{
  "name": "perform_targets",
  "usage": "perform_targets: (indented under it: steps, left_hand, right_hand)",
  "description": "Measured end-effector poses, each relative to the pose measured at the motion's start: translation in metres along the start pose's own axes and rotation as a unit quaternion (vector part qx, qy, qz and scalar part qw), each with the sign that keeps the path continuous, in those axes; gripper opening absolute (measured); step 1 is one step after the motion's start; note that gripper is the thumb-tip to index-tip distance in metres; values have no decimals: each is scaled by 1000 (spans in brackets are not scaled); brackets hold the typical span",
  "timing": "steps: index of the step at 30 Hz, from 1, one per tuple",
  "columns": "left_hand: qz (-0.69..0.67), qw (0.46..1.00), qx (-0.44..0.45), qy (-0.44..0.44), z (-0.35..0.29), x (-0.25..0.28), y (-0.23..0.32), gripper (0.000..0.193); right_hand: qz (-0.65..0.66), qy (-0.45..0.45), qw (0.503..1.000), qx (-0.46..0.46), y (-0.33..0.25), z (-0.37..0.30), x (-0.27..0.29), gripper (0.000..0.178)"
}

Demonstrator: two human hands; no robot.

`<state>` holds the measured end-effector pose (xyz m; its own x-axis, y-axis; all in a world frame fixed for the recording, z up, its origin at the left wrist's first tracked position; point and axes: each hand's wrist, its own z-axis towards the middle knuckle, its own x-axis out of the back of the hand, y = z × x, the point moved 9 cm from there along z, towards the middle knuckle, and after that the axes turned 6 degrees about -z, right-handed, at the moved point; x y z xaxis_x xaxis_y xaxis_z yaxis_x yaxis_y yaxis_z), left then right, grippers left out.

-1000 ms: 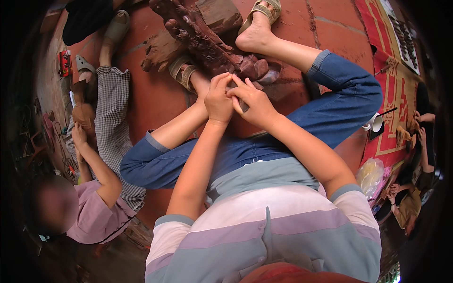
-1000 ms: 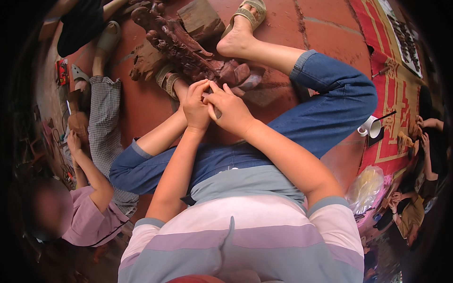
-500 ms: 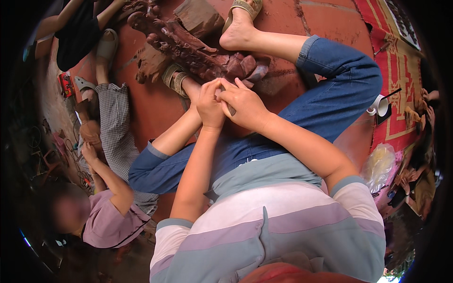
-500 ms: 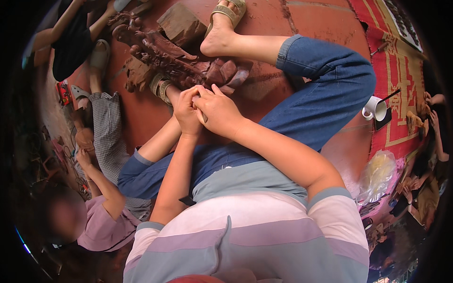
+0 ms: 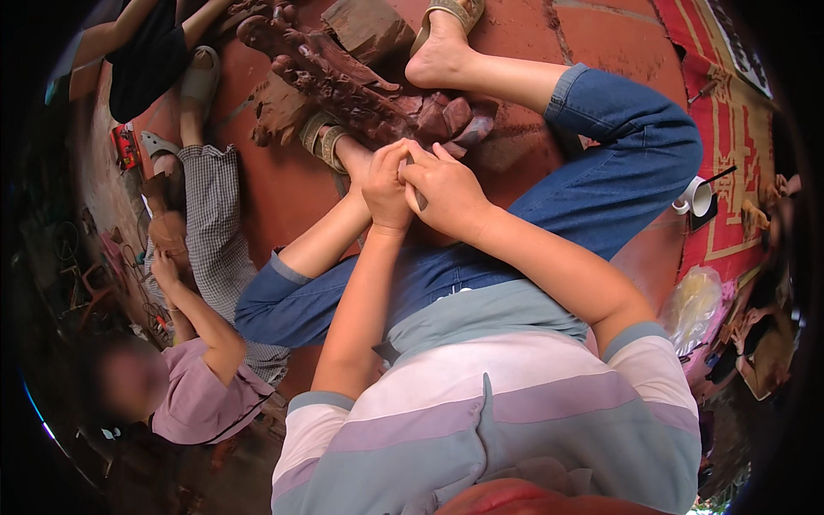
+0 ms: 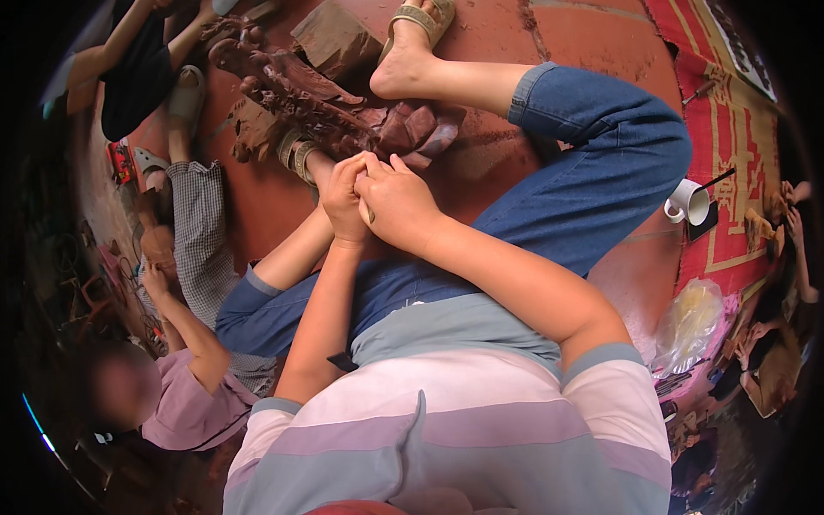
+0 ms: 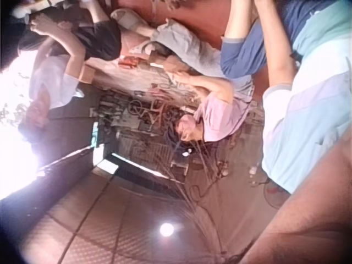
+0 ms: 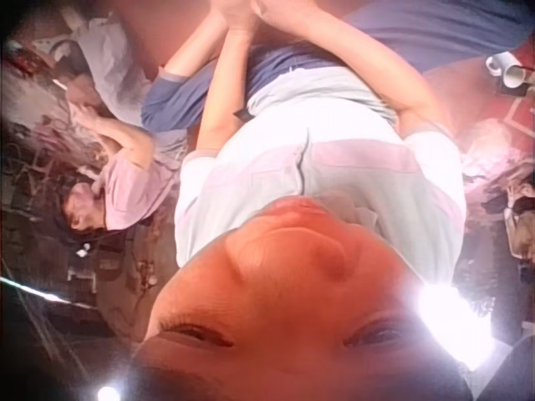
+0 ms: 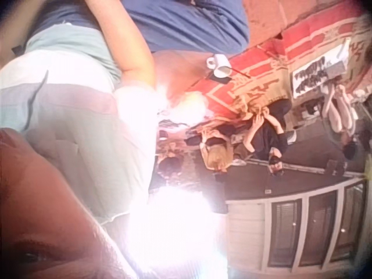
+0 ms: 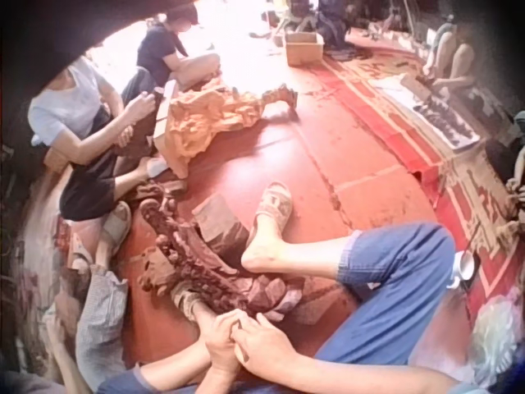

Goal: The person sits on the floor and carves a dark wooden object using a chisel and mallet. They repeatedly strike the chisel to shape the wood, occasionally rotating the piece to access different areas.

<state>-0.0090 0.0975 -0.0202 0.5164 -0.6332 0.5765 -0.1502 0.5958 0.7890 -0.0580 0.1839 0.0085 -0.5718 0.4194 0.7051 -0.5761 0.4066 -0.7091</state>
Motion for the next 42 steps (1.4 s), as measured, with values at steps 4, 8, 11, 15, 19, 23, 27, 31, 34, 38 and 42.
perform_targets:
  steps: [4, 8, 11, 15, 19, 23, 27, 31, 34, 38, 42]
  left_hand:
    - [10, 999, -7, 31, -2, -2, -7, 30]
    - [-13, 999, 20, 26, 5, 5, -2, 29]
    - [-8, 999, 10, 39, 3, 1, -2, 28]
    - [-29, 999, 14, 37, 3, 6, -2, 27]
    - [-26, 998, 25, 43, 1, 2, -5, 27]
    - [-46, 997, 46, 35, 1, 5, -8, 31]
    - [-11, 999, 26, 44, 5, 2, -3, 32]
    - [-31, 998, 55, 20, -1, 0, -6, 33]
    - [-37, 995, 88, 24, 4, -1, -8, 35]
    - [-18, 998, 55, 23, -4, -7, -10, 36]
    - [-12, 998, 38, 39, 12, 0, -9, 33]
  right_hand:
    - [8, 26, 1000, 14, 6, -2, -2, 18]
    - [5, -5, 1000, -3, 1, 3, 0, 17]
    - [19, 13, 1000, -20, 12, -1, -1, 15]
    - [-39, -15, 999, -5, -5, 6, 4, 15]
    - [-10, 19, 999, -27, 7, 1, 2, 15]
    - [-8, -33, 999, -26, -7, 8, 4, 11]
    - [0, 41, 999, 22, 3, 8, 7, 11]
    - [4, -13, 1000, -14, 2, 1, 3, 13]
    - [40, 51, 998, 8, 11, 3, 3, 14]
    - [13, 13, 1000, 21, 13, -6, 1, 15]
    - [66, 46, 996, 33, 16, 7, 3, 14]
